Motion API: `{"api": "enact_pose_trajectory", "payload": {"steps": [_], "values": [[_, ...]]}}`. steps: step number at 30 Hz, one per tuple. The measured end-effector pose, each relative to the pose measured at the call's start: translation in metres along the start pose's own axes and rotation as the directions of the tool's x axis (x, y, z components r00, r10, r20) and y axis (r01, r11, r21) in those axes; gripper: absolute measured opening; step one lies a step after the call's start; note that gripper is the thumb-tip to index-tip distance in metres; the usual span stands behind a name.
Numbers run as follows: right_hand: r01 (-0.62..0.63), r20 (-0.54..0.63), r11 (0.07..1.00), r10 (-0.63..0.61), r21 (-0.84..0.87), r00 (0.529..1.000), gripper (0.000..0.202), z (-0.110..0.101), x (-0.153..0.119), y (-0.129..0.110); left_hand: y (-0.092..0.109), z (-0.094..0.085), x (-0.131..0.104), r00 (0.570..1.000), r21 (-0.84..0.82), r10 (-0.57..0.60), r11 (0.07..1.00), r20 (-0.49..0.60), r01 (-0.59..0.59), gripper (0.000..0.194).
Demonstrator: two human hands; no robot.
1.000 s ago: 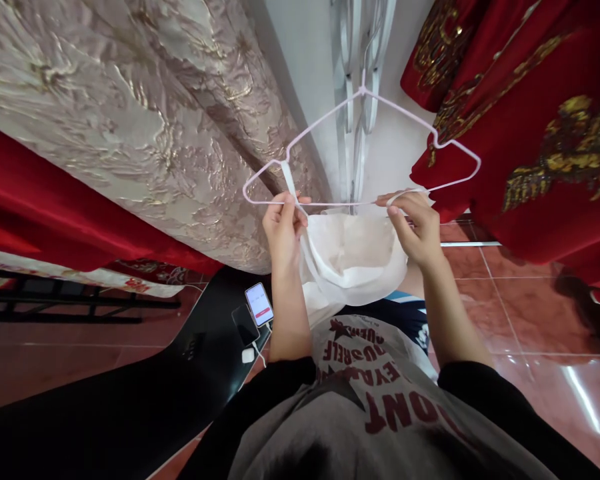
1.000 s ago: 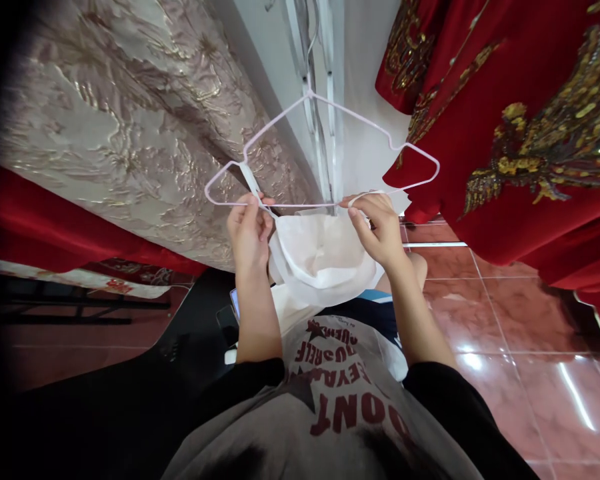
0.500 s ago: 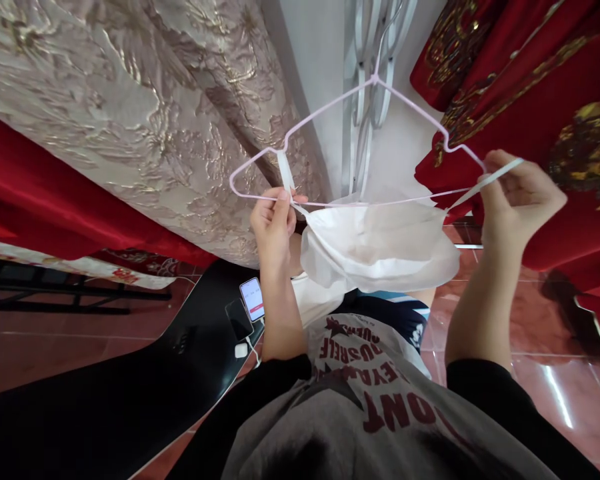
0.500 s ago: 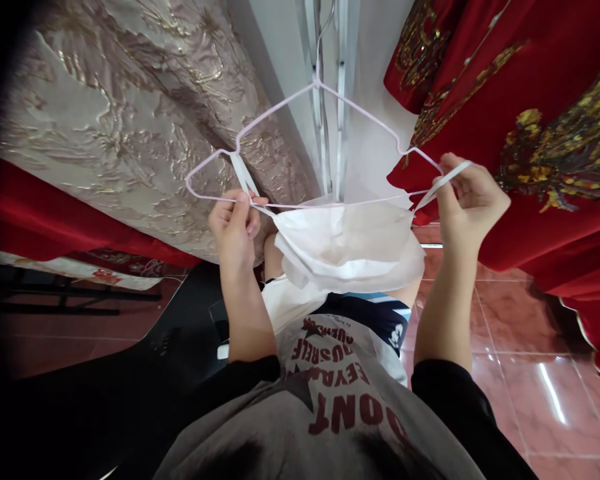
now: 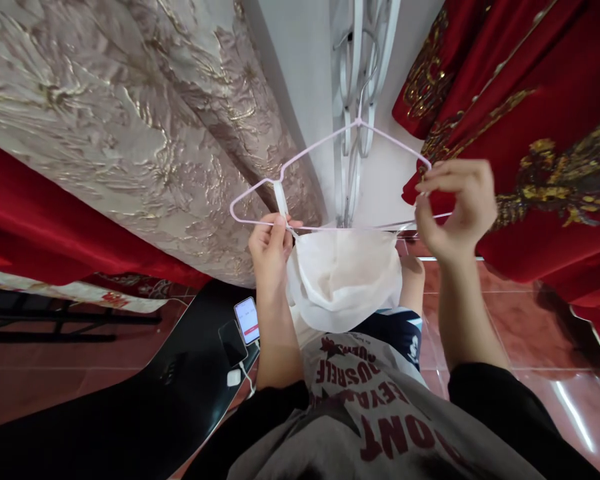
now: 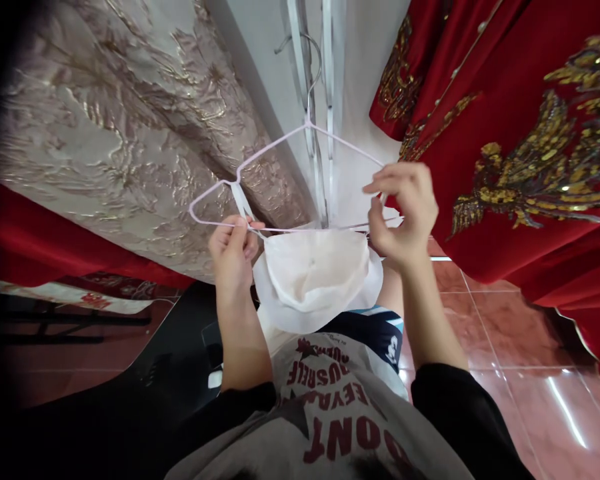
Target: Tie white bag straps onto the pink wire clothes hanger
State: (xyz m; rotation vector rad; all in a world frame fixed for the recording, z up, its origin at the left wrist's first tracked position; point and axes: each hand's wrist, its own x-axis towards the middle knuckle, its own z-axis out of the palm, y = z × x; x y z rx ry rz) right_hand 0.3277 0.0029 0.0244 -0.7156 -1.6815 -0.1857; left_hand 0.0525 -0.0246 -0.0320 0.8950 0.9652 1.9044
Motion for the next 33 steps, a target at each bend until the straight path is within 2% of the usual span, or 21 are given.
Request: {"api": "enact_pose_trajectory", "payload": {"steps": [1, 3, 5, 6, 8, 10, 12, 14, 16, 19, 21, 22, 23, 25, 27, 28, 30, 31, 33], "values": [[0.015, 0.025, 0.999, -0.016, 0.051, 1.0, 0.022, 0.007, -0.009, -0.007, 0.0, 0.001, -0.002, 1.0, 0.003, 0.005, 1.0, 0.002, -0.005, 0.029], [-0.028, 0.196, 0.991, 0.002, 0.13, 0.981, 0.033, 0.022, -0.03, -0.017, 0.0, 0.003, -0.006, 1.0, 0.014, 0.011, 1.0, 0.021, -0.011, 0.03], [-0.11, 0.395, 0.987, 0.057, 0.113, 0.917, 0.04, 0.035, -0.05, -0.022, -0.004, 0.004, -0.011, 0.999, 0.027, 0.003, 1.0, 0.053, -0.004, 0.031], [-0.141, 0.449, 0.987, 0.093, 0.076, 0.889, 0.042, 0.041, -0.058, -0.023, -0.007, 0.003, -0.014, 0.998, 0.037, -0.012, 0.999, 0.069, 0.01, 0.031], [-0.185, 0.453, 0.983, 0.163, 0.006, 0.877, 0.04, 0.048, -0.071, -0.021, -0.011, -0.002, -0.021, 0.991, 0.083, -0.069, 0.995, 0.111, 0.06, 0.031], [-0.234, 0.395, 0.972, 0.224, -0.023, 0.891, 0.033, 0.053, -0.078, -0.019, -0.009, -0.01, -0.027, 0.972, 0.171, -0.144, 0.979, 0.187, 0.112, 0.033], [-0.269, 0.344, 0.963, 0.254, -0.007, 0.904, 0.029, 0.055, -0.081, -0.018, 0.002, -0.017, -0.033, 0.939, 0.278, -0.2, 0.953, 0.28, 0.12, 0.034], [-0.281, 0.321, 0.959, 0.259, 0.024, 0.911, 0.028, 0.056, -0.08, -0.018, 0.022, -0.021, -0.034, 0.915, 0.341, -0.21, 0.936, 0.346, 0.086, 0.032], [-0.286, 0.316, 0.957, 0.259, 0.04, 0.913, 0.03, 0.057, -0.079, -0.019, 0.046, -0.018, -0.03, 0.915, 0.305, -0.175, 0.951, 0.363, 0.061, 0.032], [-0.289, 0.333, 0.957, 0.265, 0.023, 0.905, 0.032, 0.056, -0.076, -0.021, 0.072, -0.007, -0.011, 0.898, 0.112, -0.11, 0.991, 0.425, 0.069, 0.049], [-0.283, 0.351, 0.959, 0.26, 0.016, 0.899, 0.033, 0.054, -0.076, -0.022, 0.076, -0.004, 0.005, 0.913, 0.01, -0.073, 0.997, 0.401, 0.075, 0.049], [-0.279, 0.356, 0.96, 0.255, 0.016, 0.899, 0.033, 0.053, -0.076, -0.022, 0.074, -0.005, 0.012, 0.935, -0.03, -0.048, 0.998, 0.352, 0.063, 0.043], [-0.274, 0.357, 0.962, 0.25, 0.016, 0.9, 0.033, 0.051, -0.077, -0.021, 0.07, -0.009, 0.017, 0.961, -0.06, -0.022, 0.997, 0.277, 0.04, 0.036], [-0.262, 0.349, 0.965, 0.238, 0.022, 0.907, 0.033, 0.049, -0.078, -0.02, 0.056, -0.02, 0.022, 0.997, -0.092, 0.059, 0.994, 0.057, -0.054, 0.03], [-0.253, 0.342, 0.967, 0.228, 0.032, 0.912, 0.033, 0.05, -0.08, -0.02, 0.04, -0.033, 0.02, 0.981, -0.054, 0.112, 0.991, -0.158, -0.122, 0.025], [-0.251, 0.347, 0.967, 0.224, 0.037, 0.911, 0.034, 0.051, -0.081, -0.02, 0.033, -0.038, 0.017, 0.973, -0.023, 0.1, 0.994, -0.209, -0.107, 0.021], [-0.255, 0.366, 0.966, 0.221, 0.045, 0.904, 0.034, 0.055, -0.082, -0.024, 0.021, -0.041, 0.009, 0.977, 0.019, 0.029, 0.999, -0.211, -0.026, 0.013], [-0.256, 0.377, 0.965, 0.22, 0.048, 0.9, 0.035, 0.057, -0.082, -0.027, 0.016, -0.039, 0.005, 0.987, 0.024, -0.025, 0.999, -0.161, 0.029, 0.013], [-0.253, 0.397, 0.965, 0.209, 0.063, 0.894, 0.037, 0.061, -0.079, -0.035, 0.009, -0.028, -0.002, 0.995, 0.011, -0.095, 0.995, -0.036, 0.095, 0.028]]}}
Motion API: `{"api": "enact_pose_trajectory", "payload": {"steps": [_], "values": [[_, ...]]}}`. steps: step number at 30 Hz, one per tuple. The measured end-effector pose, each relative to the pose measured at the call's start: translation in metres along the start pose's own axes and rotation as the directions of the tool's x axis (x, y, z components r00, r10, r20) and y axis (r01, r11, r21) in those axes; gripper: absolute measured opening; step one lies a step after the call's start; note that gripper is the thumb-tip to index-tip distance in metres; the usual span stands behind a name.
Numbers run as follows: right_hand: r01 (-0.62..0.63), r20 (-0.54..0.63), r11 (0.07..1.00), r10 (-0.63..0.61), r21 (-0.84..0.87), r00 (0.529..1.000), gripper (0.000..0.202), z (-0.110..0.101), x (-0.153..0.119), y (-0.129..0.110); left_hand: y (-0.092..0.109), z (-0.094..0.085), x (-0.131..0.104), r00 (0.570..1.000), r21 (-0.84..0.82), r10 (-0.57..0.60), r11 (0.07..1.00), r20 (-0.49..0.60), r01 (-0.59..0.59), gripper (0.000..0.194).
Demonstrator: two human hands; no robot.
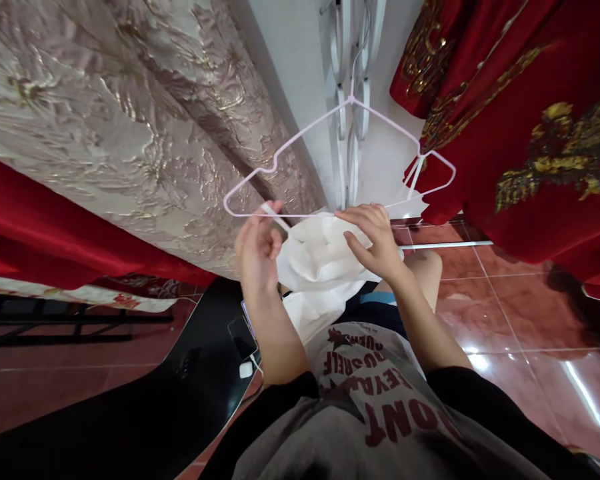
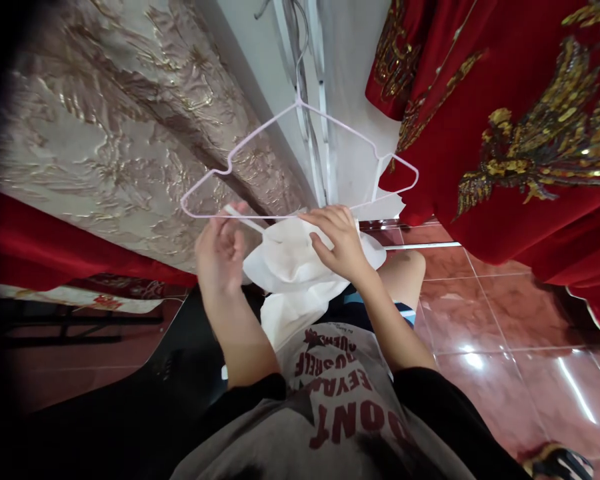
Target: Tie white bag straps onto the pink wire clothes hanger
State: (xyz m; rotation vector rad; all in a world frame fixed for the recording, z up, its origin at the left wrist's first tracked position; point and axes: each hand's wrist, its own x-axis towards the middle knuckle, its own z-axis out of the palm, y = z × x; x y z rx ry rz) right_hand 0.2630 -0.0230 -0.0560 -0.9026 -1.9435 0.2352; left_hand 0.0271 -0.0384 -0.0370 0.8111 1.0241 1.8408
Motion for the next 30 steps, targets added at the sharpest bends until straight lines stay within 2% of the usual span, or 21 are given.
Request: {"api": "enact_pose_trajectory", "payload": {"steps": [2, 4, 6, 7, 8, 9, 10, 12, 14, 16, 18, 21, 23, 25, 27, 28, 29, 30], "values": [[0.019, 0.027, 1.0, -0.019, 0.023, 0.999, 0.039, -0.001, 0.001, -0.007, -0.004, 0.014, -0.005, 0.997, -0.025, 0.01, 1.0, 0.08, -0.008, 0.037], [0.019, -0.007, 0.999, -0.018, 0.048, 1.0, 0.037, -0.008, 0.001, -0.007, -0.006, 0.025, -0.008, 0.995, -0.04, 0.059, 0.998, 0.082, -0.056, 0.038], [-0.031, -0.225, 0.997, 0.046, 0.07, 0.973, 0.033, -0.02, 0.0, 0.004, -0.007, 0.031, -0.009, 0.994, -0.033, 0.093, 0.995, 0.065, -0.091, 0.039], [-0.076, -0.37, 0.992, 0.107, 0.095, 0.923, 0.031, -0.028, 0.0, 0.013, -0.007, 0.032, -0.009, 0.993, -0.026, 0.098, 0.995, 0.064, -0.097, 0.04], [-0.129, -0.505, 0.982, 0.183, 0.14, 0.843, 0.03, -0.036, 0.0, 0.023, -0.007, 0.032, -0.009, 0.993, -0.02, 0.098, 0.995, 0.067, -0.097, 0.041], [-0.182, -0.567, 0.962, 0.268, 0.204, 0.779, 0.031, -0.043, 0.002, 0.033, -0.008, 0.032, -0.008, 0.993, -0.018, 0.096, 0.995, 0.068, -0.095, 0.041], [-0.243, -0.535, 0.929, 0.361, 0.279, 0.764, 0.03, -0.051, 0.004, 0.042, -0.009, 0.031, -0.007, 0.993, -0.019, 0.094, 0.996, 0.071, -0.092, 0.042], [-0.383, -0.329, 0.836, 0.517, 0.393, 0.79, 0.024, -0.064, 0.011, 0.052, -0.011, 0.031, -0.006, 0.993, -0.026, 0.097, 0.995, 0.069, -0.096, 0.043], [-0.478, -0.132, 0.769, 0.575, 0.424, 0.808, 0.018, -0.073, 0.021, 0.051, -0.013, 0.032, -0.004, 0.992, -0.027, 0.116, 0.993, 0.058, -0.114, 0.044], [-0.48, -0.091, 0.76, 0.569, 0.437, 0.817, 0.014, -0.08, 0.033, 0.046, -0.014, 0.033, -0.002, 0.992, -0.009, 0.123, 0.992, 0.039, -0.123, 0.045], [-0.431, -0.145, 0.77, 0.549, 0.471, 0.823, 0.012, -0.087, 0.044, 0.048, -0.014, 0.033, -0.001, 0.994, 0.014, 0.108, 0.994, 0.018, -0.108, 0.046], [-0.336, -0.255, 0.77, 0.532, 0.543, 0.807, 0.018, -0.098, 0.052, 0.069, -0.011, 0.032, -0.001, 0.997, 0.021, 0.079, 0.997, 0.017, -0.079, 0.045], [-0.262, -0.41, 0.797, 0.524, 0.544, 0.747, 0.023, -0.102, 0.05, 0.088, -0.009, 0.03, -0.001, 0.997, 0.008, 0.072, 0.997, 0.028, -0.073, 0.044], [-0.197, -0.619, 0.872, 0.461, 0.447, 0.636, 0.022, -0.101, 0.04, 0.099, -0.008, 0.029, -0.002, 0.997, -0.007, 0.066, 0.998, 0.037, -0.066, 0.043], [-0.14, -0.794, 0.949, 0.313, 0.283, 0.521, 0.017, -0.092, 0.027, 0.096, -0.009, 0.03, -0.003, 0.998, -0.021, 0.051, 0.999, 0.048, -0.05, 0.042], [-0.111, -0.842, 0.972, 0.234, 0.206, 0.485, 0.014, -0.086, 0.021, 0.089, -0.01, 0.031, -0.004, 0.998, -0.03, 0.038, 0.999, 0.057, -0.036, 0.042], [-0.082, -0.866, 0.986, 0.17, 0.148, 0.471, 0.013, -0.078, 0.015, 0.079, -0.012, 0.032, -0.005, 0.997, -0.041, 0.023, 0.999, 0.068, -0.02, 0.041], [-0.057, -0.867, 0.992, 0.126, 0.113, 0.482, 0.013, -0.071, 0.011, 0.068, -0.014, 0.033, -0.006, 0.997, -0.057, 0.009, 0.998, 0.08, -0.005, 0.041]]}}
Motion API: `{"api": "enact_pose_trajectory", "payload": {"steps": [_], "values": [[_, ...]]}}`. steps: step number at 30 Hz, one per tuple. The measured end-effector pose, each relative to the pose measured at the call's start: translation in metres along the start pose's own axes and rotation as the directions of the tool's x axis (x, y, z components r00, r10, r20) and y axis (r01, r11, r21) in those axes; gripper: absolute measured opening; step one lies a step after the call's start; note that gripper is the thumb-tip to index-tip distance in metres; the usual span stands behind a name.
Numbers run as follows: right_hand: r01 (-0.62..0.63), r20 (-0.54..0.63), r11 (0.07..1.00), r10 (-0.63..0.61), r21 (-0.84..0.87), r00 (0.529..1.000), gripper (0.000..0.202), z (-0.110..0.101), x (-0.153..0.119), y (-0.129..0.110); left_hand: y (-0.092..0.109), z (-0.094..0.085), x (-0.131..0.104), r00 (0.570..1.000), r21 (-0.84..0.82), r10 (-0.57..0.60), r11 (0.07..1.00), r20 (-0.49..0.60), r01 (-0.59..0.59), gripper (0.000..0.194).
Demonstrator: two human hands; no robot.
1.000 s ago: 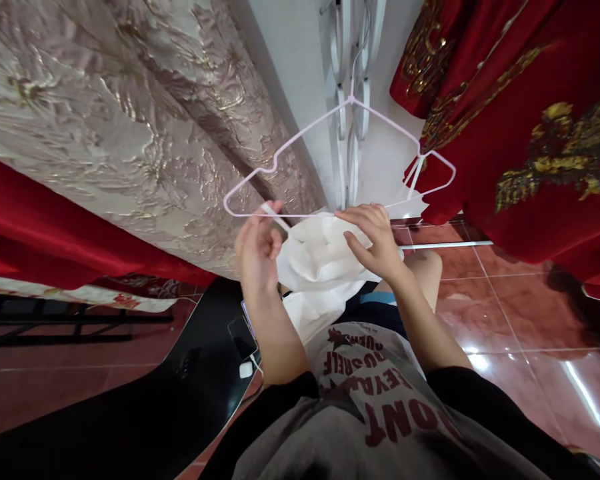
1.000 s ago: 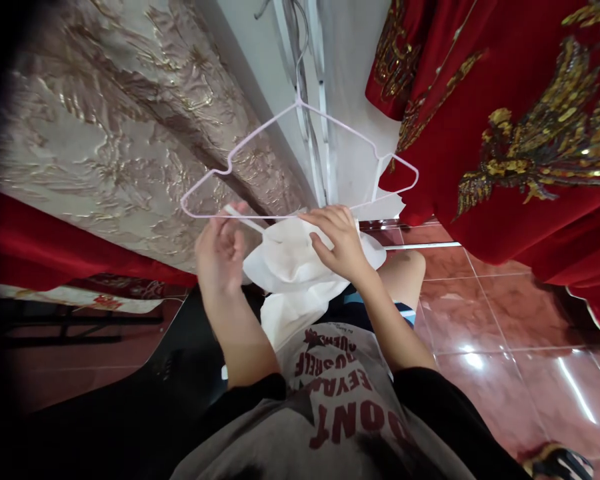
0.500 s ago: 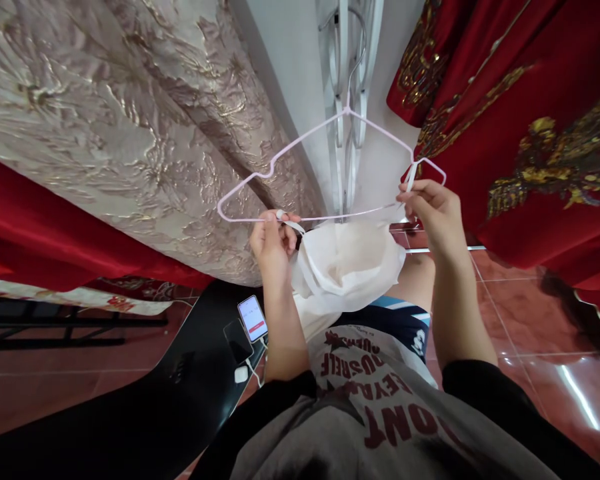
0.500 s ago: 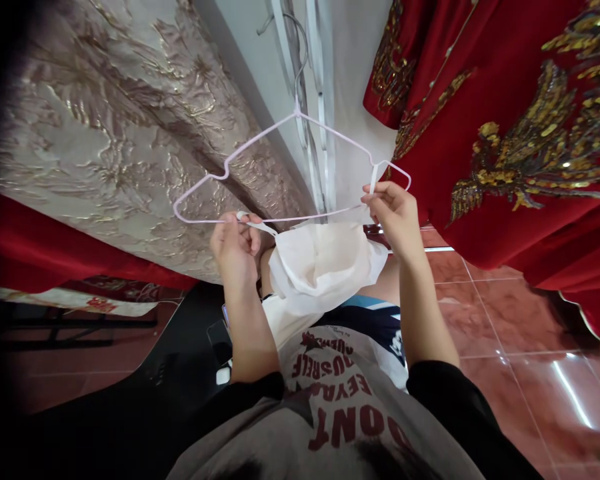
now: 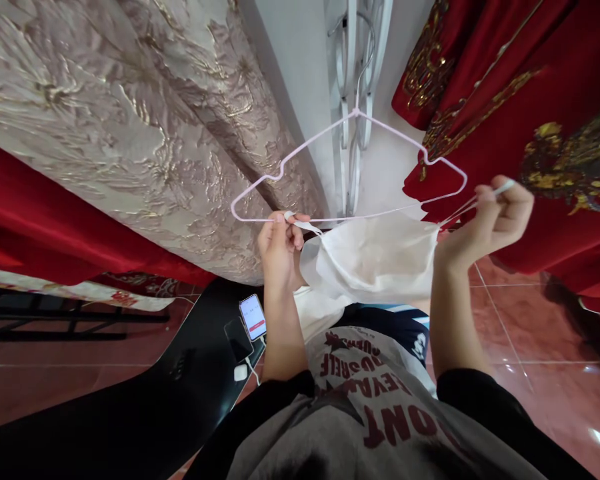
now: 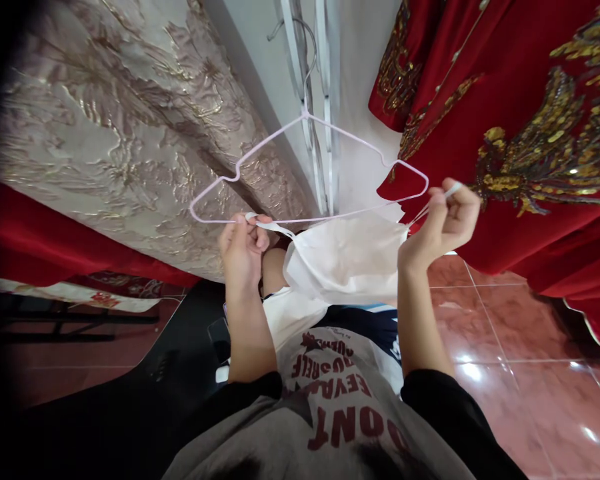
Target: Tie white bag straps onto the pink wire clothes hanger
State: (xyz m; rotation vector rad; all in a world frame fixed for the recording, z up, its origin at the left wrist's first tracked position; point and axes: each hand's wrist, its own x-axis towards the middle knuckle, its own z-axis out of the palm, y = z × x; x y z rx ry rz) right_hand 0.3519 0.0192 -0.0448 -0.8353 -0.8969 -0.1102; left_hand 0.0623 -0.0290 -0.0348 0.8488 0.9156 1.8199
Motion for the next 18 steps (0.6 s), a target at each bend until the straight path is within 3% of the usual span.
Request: {"api": "enact_pose_trajectory", "payload": {"steps": [2, 3, 6, 7, 9, 12, 18], "values": [[0.029, 0.176, 1.0, -0.026, -0.012, 0.984, 0.018, 0.005, -0.017, -0.019, -0.004, 0.003, -0.003, 1.0, -0.03, -0.019, 0.999, 0.023, 0.02, 0.04], [0.035, 0.313, 0.999, -0.025, -0.029, 0.95, 0.024, 0.008, -0.023, -0.027, -0.005, 0.004, -0.005, 0.999, -0.033, -0.021, 0.999, 0.033, 0.022, 0.04], [0.064, 0.668, 0.994, 0.008, -0.083, 0.744, 0.049, 0.019, -0.035, -0.036, -0.004, 0.003, -0.01, 0.999, 0.025, 0.016, 1.0, 0.044, -0.017, 0.039], [0.073, 0.734, 0.993, 0.018, -0.092, 0.679, 0.057, 0.02, -0.038, -0.036, -0.003, 0.002, -0.011, 0.998, 0.051, 0.039, 0.998, 0.043, -0.041, 0.038], [0.084, 0.799, 0.992, 0.02, -0.088, 0.601, 0.064, 0.02, -0.043, -0.033, 0.0, -0.003, -0.011, 0.996, 0.083, 0.08, 0.993, 0.035, -0.082, 0.035], [0.11, 0.829, 0.992, -0.004, -0.069, 0.559, 0.067, 0.014, -0.051, -0.032, 0.006, -0.017, -0.009, 0.995, 0.073, 0.097, 0.993, -0.02, -0.095, 0.032], [0.164, 0.801, 0.985, -0.058, -0.051, 0.595, 0.073, 0.009, -0.051, -0.028, 0.028, -0.053, -0.005, 0.982, 0.021, 0.156, 0.988, -0.107, -0.154, 0.038]]}}
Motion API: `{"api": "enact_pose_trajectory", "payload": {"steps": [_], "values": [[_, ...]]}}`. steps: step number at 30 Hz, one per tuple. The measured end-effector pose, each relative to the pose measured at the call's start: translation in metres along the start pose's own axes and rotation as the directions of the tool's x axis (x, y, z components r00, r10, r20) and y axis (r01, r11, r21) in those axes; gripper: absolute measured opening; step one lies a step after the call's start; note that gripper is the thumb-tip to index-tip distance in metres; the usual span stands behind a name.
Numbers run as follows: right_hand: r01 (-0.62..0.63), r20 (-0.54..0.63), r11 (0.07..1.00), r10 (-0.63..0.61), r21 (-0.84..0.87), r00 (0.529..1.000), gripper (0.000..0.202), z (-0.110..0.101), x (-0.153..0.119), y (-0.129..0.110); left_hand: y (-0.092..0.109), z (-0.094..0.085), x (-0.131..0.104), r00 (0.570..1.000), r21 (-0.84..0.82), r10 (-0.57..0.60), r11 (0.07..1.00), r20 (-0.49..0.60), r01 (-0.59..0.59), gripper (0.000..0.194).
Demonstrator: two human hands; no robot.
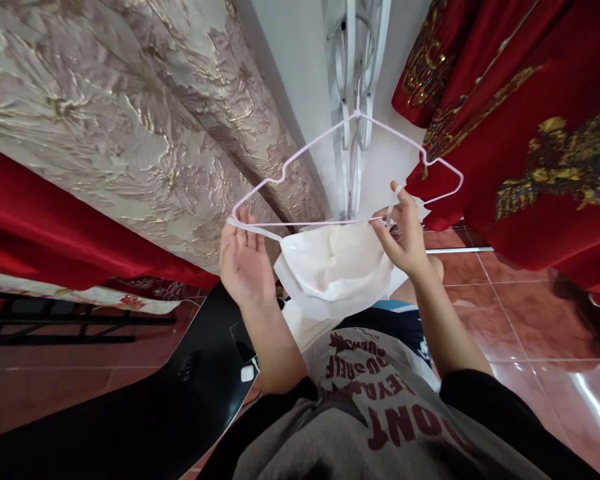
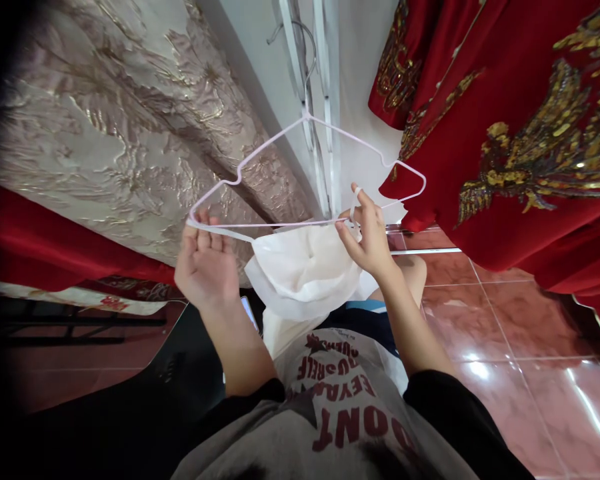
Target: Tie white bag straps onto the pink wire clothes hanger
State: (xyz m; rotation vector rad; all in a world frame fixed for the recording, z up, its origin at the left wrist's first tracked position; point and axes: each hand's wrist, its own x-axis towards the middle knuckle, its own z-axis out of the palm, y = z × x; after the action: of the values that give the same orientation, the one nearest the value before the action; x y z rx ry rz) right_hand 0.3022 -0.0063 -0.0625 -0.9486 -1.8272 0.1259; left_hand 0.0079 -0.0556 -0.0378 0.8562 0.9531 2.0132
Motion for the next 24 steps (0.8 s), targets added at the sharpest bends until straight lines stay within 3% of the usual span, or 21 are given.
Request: {"api": "enact_pose_trajectory", "payload": {"steps": [5, 10, 16, 24], "values": [[-0.022, -0.024, 0.999, 0.022, 0.03, 0.999, 0.07, -0.001, 0.0, 0.003, 0.012, -0.006, 0.001, 0.994, 0.028, 0.108, 0.994, -0.013, -0.108, 0.031], [-0.111, 0.015, 0.988, 0.11, 0.105, 0.994, 0.069, -0.001, -0.002, -0.004, 0.01, -0.002, -0.003, 0.991, 0.086, 0.134, 0.987, -0.016, -0.132, 0.038], [-0.133, 0.004, 0.974, 0.135, 0.182, 0.991, 0.067, 0.004, -0.002, -0.001, 0.012, -0.003, -0.005, 0.989, 0.098, 0.147, 0.984, 0.006, -0.147, 0.037], [-0.142, -0.008, 0.974, 0.145, 0.179, 0.989, 0.068, 0.002, -0.006, -0.001, 0.017, 0.002, -0.008, 0.975, 0.16, 0.221, 0.964, -0.038, -0.212, 0.021]]}}
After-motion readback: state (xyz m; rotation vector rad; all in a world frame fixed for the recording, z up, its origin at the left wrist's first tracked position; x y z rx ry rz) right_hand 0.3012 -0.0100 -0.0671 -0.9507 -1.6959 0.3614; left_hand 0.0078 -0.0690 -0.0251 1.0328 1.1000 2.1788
